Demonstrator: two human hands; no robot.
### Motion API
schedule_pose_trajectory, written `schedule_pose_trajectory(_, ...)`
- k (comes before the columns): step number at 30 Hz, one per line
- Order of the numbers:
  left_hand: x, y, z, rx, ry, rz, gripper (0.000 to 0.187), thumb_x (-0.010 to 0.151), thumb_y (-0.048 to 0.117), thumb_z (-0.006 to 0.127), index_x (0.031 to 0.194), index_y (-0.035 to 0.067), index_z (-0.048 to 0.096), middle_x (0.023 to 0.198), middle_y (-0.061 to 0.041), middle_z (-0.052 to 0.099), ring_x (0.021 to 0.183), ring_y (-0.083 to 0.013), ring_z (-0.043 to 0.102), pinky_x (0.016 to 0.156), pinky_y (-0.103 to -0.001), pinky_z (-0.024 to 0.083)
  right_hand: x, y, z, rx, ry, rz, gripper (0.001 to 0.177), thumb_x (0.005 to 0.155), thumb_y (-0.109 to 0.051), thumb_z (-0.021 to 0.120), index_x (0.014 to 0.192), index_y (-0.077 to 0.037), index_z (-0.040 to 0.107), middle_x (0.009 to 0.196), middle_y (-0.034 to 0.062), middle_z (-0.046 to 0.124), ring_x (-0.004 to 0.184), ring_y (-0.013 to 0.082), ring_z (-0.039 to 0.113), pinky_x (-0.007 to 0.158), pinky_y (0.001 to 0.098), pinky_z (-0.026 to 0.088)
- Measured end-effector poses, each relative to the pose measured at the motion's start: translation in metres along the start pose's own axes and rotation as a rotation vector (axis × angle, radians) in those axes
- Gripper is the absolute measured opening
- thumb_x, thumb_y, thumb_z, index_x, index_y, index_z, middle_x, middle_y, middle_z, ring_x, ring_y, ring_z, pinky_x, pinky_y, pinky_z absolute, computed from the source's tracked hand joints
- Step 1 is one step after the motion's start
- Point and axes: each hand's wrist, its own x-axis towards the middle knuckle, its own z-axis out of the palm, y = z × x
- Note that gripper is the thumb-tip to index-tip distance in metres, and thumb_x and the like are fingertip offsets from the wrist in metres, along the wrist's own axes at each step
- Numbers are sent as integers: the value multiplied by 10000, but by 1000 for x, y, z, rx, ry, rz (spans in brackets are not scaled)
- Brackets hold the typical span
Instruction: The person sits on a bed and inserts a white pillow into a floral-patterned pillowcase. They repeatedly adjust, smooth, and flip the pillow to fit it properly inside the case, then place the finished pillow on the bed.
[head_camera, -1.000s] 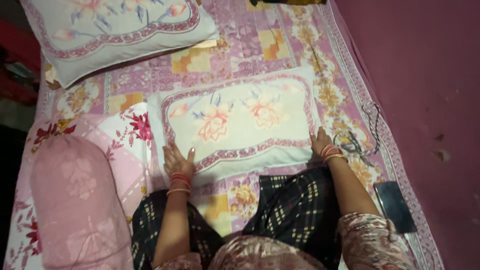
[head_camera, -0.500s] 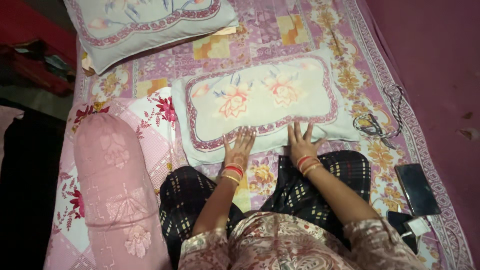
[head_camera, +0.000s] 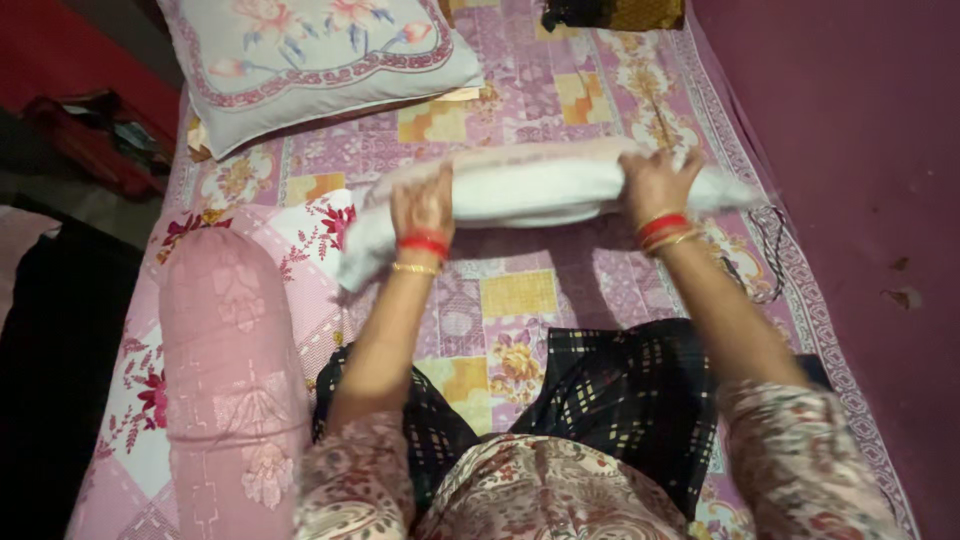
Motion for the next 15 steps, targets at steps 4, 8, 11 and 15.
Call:
schedule_pose_trajectory(4,63,0,-82,124,163,52,640,722,57,636,1360,92,601,1033,-61,718,983,-227,631,826,-441,416,44,16,-66,15,388,-96,176,970,-34,624,1050,-183,672,1040,6,710,1152,243,600,1124,619,256)
schedule_pose_trajectory(8,96,-4,-99,130,71,-13,593,808,50,639,1396,103,588,987,-34,696,1041,-227,610,985,-478,387,63,8,-83,41,459,-76,197,981,-44,622,1107,-184,678,1192,-9,711,1278,242,568,1205,605,230)
schedule_pose_trajectory(11,93,-10,-62,154,112,-79,501,888,86,647,1384,113,591,1082,-35,697,1131,-238,610,1091,-584,344,86,-15,-54,63,315,50,253,986,-238,655,1232,-180,666,1443,72,584,1406,371,403,1132,733,113)
schedule_pose_trajectory(15,42,-1,-2,159,45,-58,649,918,129,672,1535,116,470,1540,-60,539,1431,-266,464,1137,-705,252,57,-58,5,36,-23,57,845,898,-512,608,1643,-253,308,1727,68,131,1550,446,15,1043,853,-65)
